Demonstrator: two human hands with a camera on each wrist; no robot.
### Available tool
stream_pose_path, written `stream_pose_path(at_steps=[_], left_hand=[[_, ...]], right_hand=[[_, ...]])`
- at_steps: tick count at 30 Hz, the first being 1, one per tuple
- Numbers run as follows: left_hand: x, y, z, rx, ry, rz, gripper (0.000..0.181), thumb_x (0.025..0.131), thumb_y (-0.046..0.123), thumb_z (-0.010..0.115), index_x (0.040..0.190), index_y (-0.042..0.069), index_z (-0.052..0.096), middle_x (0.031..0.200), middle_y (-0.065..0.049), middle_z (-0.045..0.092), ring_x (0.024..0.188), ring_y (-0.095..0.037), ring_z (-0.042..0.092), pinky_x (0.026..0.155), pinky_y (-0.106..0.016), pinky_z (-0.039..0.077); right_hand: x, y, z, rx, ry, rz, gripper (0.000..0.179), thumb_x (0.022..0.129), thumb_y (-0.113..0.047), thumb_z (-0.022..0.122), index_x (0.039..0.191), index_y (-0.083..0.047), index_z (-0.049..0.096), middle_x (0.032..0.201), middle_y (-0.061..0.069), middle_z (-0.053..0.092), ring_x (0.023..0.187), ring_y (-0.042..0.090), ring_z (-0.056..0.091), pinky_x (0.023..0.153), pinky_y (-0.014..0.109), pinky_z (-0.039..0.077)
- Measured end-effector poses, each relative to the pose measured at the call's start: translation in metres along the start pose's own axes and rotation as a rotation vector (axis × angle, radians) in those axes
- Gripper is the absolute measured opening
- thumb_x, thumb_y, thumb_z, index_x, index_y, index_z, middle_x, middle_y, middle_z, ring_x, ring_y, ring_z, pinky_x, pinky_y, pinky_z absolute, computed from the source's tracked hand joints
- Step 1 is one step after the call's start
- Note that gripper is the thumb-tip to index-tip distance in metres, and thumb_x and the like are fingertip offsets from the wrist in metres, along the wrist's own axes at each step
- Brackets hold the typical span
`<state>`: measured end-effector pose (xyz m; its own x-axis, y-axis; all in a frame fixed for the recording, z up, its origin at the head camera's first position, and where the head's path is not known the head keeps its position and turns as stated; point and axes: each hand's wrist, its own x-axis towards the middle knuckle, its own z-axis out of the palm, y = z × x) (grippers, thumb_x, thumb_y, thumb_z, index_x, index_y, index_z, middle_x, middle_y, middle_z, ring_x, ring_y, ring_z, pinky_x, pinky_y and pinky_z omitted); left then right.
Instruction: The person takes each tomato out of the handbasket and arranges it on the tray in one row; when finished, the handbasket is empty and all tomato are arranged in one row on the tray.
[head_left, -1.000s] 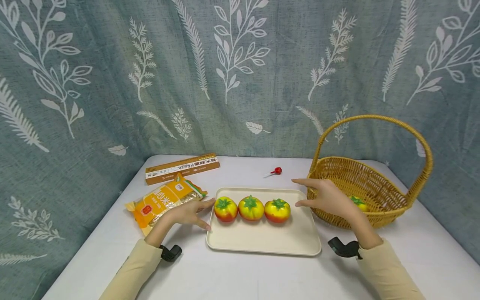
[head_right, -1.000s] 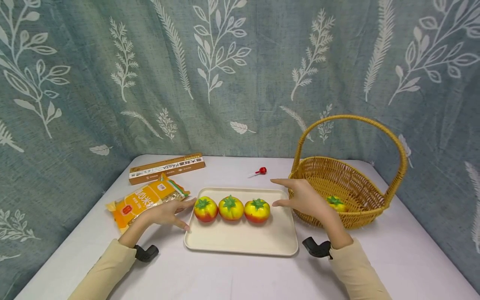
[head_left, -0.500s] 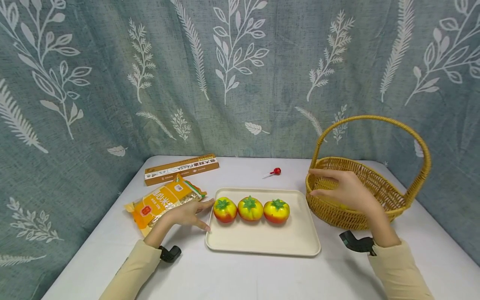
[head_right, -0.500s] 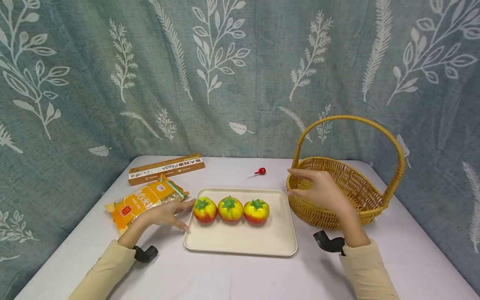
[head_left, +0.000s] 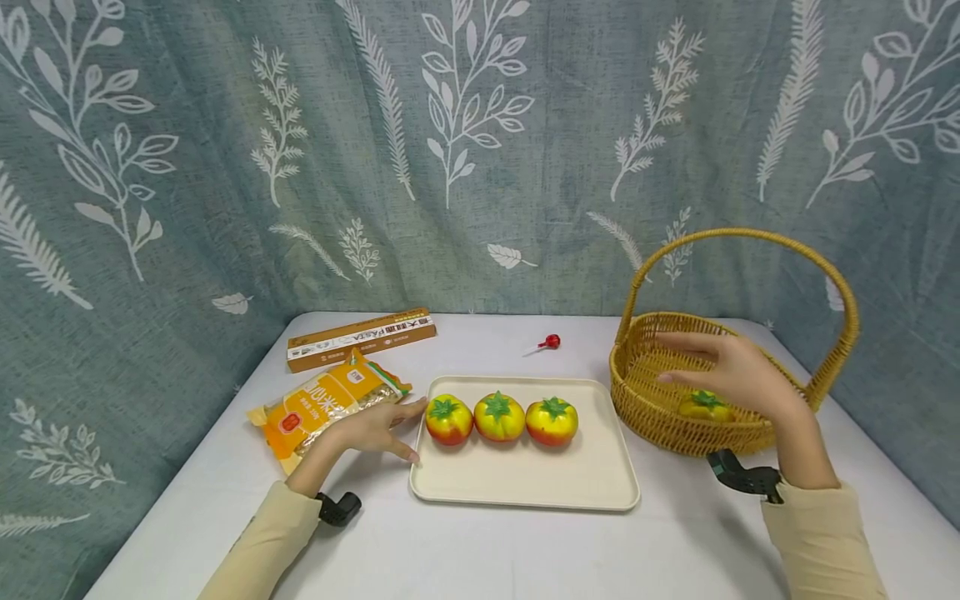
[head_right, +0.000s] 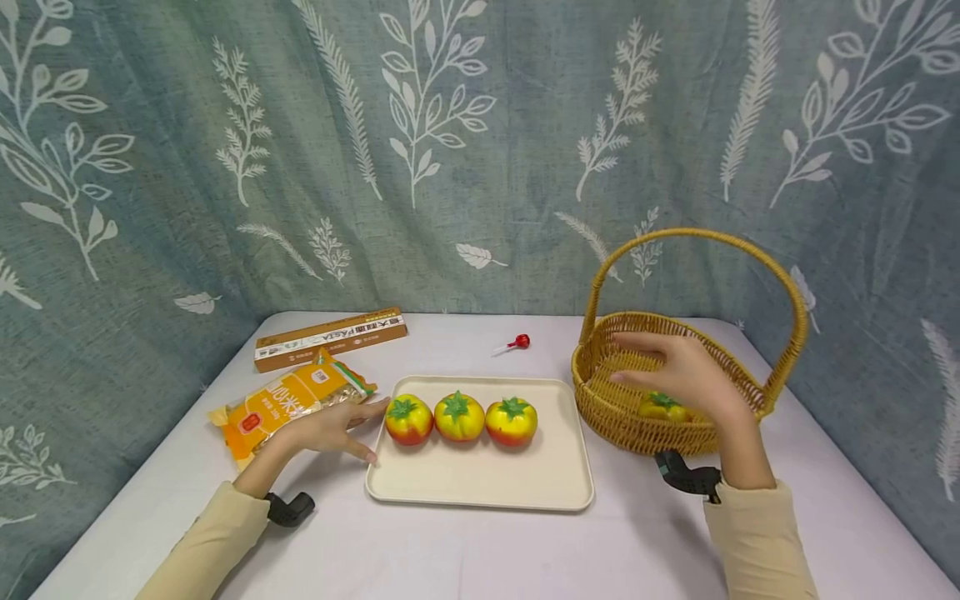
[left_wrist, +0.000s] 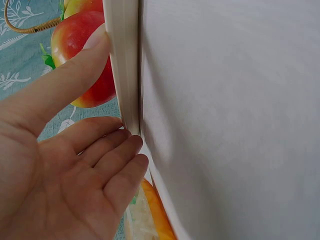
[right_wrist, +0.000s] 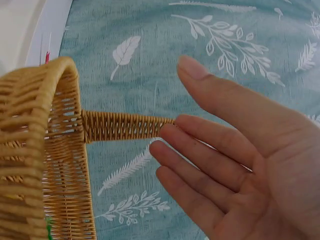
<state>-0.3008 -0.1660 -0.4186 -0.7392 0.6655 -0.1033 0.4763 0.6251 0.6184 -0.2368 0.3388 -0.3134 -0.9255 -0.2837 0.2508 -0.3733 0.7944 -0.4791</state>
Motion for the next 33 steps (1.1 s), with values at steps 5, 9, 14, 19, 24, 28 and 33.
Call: stream_pose_path(at_steps=[5,9,14,19,24,28,33], left_hand=[[0.001,0.0,0.0,0.017,0.002,-0.013,0.092,0.077,0.031,0.082,0.149,0.001,0.033,0.153,-0.02,0.028,0.141,-0.042,0.021,0.112,-0.053,0.024],[0.001,0.0,0.0,0.013,0.003,-0.006,0.092,0.077,0.031,0.083,0.149,0.001,0.033,0.153,-0.018,0.029,0.141,-0.041,0.023,0.112,-0.051,0.025],[0.001,-0.001,0.0,0.01,-0.007,0.02,0.091,0.077,0.029,0.082,0.148,-0.002,0.033,0.153,-0.019,0.029,0.139,-0.042,0.026,0.11,-0.052,0.029],[0.001,-0.002,0.0,0.015,-0.006,0.015,0.092,0.077,0.031,0.082,0.148,-0.002,0.033,0.153,-0.018,0.029,0.138,-0.041,0.028,0.11,-0.051,0.029],[0.001,-0.001,0.001,0.008,-0.007,0.003,0.093,0.077,0.032,0.082,0.148,-0.001,0.032,0.153,-0.018,0.029,0.139,-0.041,0.026,0.111,-0.052,0.027],[0.0,0.001,0.001,0.015,0.006,-0.024,0.094,0.076,0.033,0.083,0.149,0.002,0.033,0.154,-0.02,0.027,0.141,-0.043,0.02,0.113,-0.055,0.022],[0.0,0.001,0.0,0.009,0.007,-0.019,0.094,0.076,0.033,0.083,0.148,0.0,0.032,0.153,-0.022,0.027,0.141,-0.044,0.018,0.113,-0.056,0.02]], right_hand=[[0.001,0.012,-0.003,0.011,-0.021,0.035,0.062,0.085,-0.044,0.071,0.138,-0.016,0.054,0.133,0.011,0.058,0.12,0.034,0.053,0.093,0.055,0.045],[0.003,0.024,-0.006,-0.002,-0.096,0.035,0.065,0.087,-0.042,0.07,0.138,-0.006,0.053,0.134,0.02,0.055,0.119,0.04,0.053,0.092,0.057,0.046],[0.009,0.042,-0.011,0.018,-0.207,0.013,0.062,0.087,-0.036,0.071,0.135,-0.001,0.054,0.132,0.023,0.055,0.116,0.041,0.055,0.088,0.053,0.05],[0.015,0.058,-0.019,0.075,-0.334,0.004,0.059,0.088,-0.032,0.071,0.136,-0.002,0.053,0.132,0.02,0.056,0.12,0.039,0.053,0.089,0.041,0.052],[0.02,0.069,-0.027,0.154,-0.451,0.038,0.058,0.091,-0.027,0.068,0.139,-0.002,0.049,0.136,0.022,0.052,0.124,0.04,0.049,0.09,0.031,0.052],[0.022,0.072,-0.033,0.194,-0.52,0.071,0.059,0.092,-0.025,0.067,0.141,0.001,0.046,0.139,0.025,0.048,0.126,0.043,0.046,0.094,0.033,0.05],[0.024,0.076,-0.037,0.201,-0.592,0.065,0.058,0.093,-0.019,0.066,0.14,0.007,0.044,0.138,0.028,0.047,0.126,0.046,0.045,0.092,0.03,0.051]])
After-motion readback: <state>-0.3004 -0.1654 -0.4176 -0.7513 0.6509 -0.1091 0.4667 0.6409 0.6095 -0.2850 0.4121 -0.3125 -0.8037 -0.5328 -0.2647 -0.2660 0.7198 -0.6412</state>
